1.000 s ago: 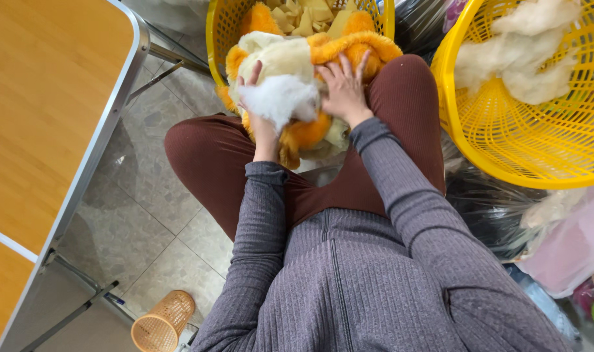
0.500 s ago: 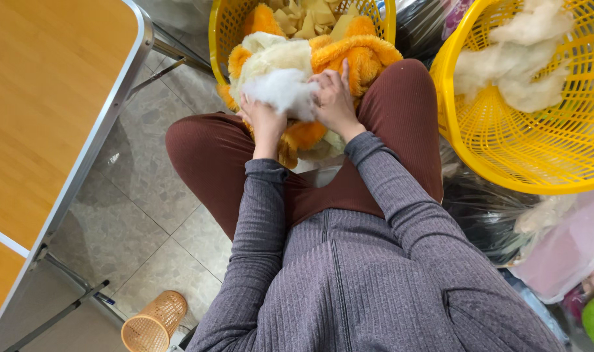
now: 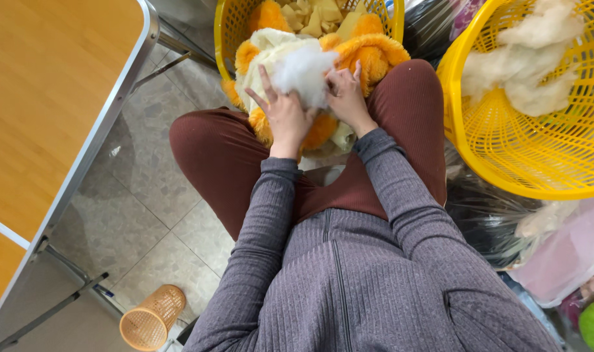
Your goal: The person sits on the floor and repeatedly takes handfuls of white cotton-like stuffing from a yellow basket, then inserts and presses the material into an orange and white plush toy held on their lap. The person continues to add and compress the stuffing throughout the clip.
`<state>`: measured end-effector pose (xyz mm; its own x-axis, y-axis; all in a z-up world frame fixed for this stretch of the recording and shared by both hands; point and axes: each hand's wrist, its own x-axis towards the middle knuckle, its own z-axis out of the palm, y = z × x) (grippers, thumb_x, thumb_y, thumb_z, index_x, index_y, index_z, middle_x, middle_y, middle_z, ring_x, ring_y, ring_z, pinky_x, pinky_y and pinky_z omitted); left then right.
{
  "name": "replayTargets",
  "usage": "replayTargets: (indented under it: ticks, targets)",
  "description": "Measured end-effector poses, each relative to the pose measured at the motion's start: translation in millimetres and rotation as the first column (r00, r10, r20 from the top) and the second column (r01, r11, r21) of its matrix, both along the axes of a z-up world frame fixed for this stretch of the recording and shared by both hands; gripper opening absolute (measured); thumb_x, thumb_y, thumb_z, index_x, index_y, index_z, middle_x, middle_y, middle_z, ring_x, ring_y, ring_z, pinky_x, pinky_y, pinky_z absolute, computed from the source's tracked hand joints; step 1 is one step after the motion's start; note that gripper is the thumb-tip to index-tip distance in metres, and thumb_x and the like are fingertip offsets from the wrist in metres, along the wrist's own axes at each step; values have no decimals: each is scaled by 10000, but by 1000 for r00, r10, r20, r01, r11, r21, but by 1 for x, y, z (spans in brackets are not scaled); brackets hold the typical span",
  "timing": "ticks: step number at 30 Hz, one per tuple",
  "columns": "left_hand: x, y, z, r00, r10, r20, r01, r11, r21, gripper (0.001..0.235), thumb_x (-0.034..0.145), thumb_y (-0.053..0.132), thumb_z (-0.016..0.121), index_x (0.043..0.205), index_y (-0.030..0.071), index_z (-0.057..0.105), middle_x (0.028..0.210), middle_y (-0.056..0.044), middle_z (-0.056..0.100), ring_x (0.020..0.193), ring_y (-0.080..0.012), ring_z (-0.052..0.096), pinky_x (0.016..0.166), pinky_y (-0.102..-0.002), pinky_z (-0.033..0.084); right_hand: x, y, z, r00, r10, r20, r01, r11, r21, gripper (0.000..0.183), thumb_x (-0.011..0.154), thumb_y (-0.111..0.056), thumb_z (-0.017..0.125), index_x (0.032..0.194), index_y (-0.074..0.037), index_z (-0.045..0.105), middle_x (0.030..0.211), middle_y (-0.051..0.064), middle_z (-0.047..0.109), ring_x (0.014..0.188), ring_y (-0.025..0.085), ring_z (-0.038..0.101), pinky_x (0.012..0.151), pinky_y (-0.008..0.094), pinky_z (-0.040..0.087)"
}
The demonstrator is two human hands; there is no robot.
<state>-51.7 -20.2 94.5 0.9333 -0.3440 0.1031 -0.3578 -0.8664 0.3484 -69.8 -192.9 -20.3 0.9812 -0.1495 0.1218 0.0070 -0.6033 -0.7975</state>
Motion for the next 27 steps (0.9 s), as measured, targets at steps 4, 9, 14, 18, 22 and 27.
replayTargets:
  ticks: [4, 9, 14, 18, 22, 27]
  targets:
    - [11, 2, -21, 1000, 24, -19, -26, 991, -132, 175, 705, 176, 803, 700, 70, 664, 1454, -301, 482, 1582, -446, 19, 1209, -774, -133, 2, -6, 16, 991, 66, 115, -65, 998, -12, 237, 886, -90, 729, 1112, -41, 678, 1086, 140, 635, 1151, 369, 561, 1127, 721, 24]
    - [17, 8, -64, 984, 174, -38, -177, 926, -334, 60, 633, -26, 623, 647, 26, 596, 1478, -285, 482, 1562, -431, 89, 1171, -763, -135, -3, 1, 22, 997, 65, 29, -56, 969, -241, 155, 799, -129, 802, 935, -80, 743, 891, 106, 662, 1029, 294, 601, 1208, 707, 55]
    - [22, 13, -107, 957, 274, -94, -287, 854, -434, 251, 662, -42, 539, 880, 0, 656, 1457, -219, 478, 1502, -442, 216, 1152, -758, -91, -4, 7, 27, 984, 59, 166, 11, 921, -390, 170, 772, -23, 729, 895, -124, 788, 821, 9, 693, 1000, 276, 587, 1236, 686, 50]
    - [25, 18, -121, 949, 305, -80, -304, 816, -492, 343, 732, -47, 528, 1037, -5, 680, 1439, -206, 458, 1486, -433, 244, 1184, -728, -31, -6, 10, 27, 990, 19, 143, 42, 910, -413, 164, 767, -14, 695, 852, -124, 783, 826, -4, 707, 969, 263, 581, 1245, 684, 34]
    - [23, 21, -113, 940, 333, -77, -319, 771, -551, 367, 739, -71, 532, 1056, 4, 703, 1408, -136, 495, 1398, -381, 311, 1197, -584, 129, -8, 10, 17, 991, -20, 134, 79, 888, -454, 170, 823, -28, 674, 855, -145, 794, 827, 5, 711, 988, 269, 581, 1246, 671, 2]
    - [21, 21, -94, 936, 317, -151, -335, 678, -654, 374, 797, -35, 626, 1146, 37, 741, 1312, -79, 513, 1256, -323, 356, 1122, -410, 305, -6, 7, -2, 991, -104, 84, 131, 875, -465, 215, 851, -27, 651, 895, -163, 813, 855, 14, 730, 1002, 271, 587, 1250, 656, -21]
